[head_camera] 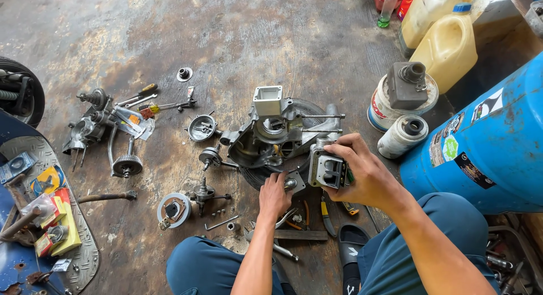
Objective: Inspecting and fitting a reed valve and intake manifold during a motorcycle engine repair.
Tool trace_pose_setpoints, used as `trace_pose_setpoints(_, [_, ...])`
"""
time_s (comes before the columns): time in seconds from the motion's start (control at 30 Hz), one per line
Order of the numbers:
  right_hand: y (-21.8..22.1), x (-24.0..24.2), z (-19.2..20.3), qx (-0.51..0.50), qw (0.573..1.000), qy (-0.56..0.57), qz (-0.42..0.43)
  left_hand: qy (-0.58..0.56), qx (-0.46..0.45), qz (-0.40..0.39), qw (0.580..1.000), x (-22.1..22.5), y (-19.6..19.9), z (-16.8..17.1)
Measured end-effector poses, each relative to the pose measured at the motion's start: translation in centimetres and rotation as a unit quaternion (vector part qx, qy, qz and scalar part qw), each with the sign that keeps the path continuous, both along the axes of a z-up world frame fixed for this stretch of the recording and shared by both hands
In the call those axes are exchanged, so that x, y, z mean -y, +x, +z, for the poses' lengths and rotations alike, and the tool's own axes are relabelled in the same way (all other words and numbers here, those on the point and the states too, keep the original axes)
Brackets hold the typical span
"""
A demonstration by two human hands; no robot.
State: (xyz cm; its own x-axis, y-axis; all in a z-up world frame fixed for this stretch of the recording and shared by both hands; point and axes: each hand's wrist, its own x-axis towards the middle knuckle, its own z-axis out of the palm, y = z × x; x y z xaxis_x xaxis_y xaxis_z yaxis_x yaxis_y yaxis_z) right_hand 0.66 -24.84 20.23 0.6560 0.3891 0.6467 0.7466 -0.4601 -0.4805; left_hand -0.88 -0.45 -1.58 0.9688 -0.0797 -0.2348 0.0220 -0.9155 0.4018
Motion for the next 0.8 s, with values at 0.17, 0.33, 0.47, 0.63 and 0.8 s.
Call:
trace_pose_setpoints(0.17, [0.0,-0.1,-0.1,-0.005,1.0,-0.002,0.012,0.005,-0.002,0.016,1.0,0.1,0.1,3.6])
trace_pose_setpoints(0.33, [-0.4,-0.5,-0.4,-0.017,1.0,0.004,0.023,-0.003,-0.016,0.039,0.999,-1.8,-1.3,10.2])
trace_pose_setpoints(0.47, [-0.6,-1.1,-0.1,-0.008,0.999,0.014,0.049,-0.33,-0.056,0.164,0.928,-1.7,-2.2,16.5])
trace_pose_setpoints(0.63, [-2.0,-1.5,0.2,-0.08,0.992,-0.02,0.091,-0.692,-0.173,0.161,0.682,-1.2,-3.5,17.9])
trace_pose_setpoints(0.8, [-2.8,-2.0,-1.0,-0.101,0.987,0.021,0.124,-0.812,-0.187,0.02,0.552,0.4,-5.6,18.4])
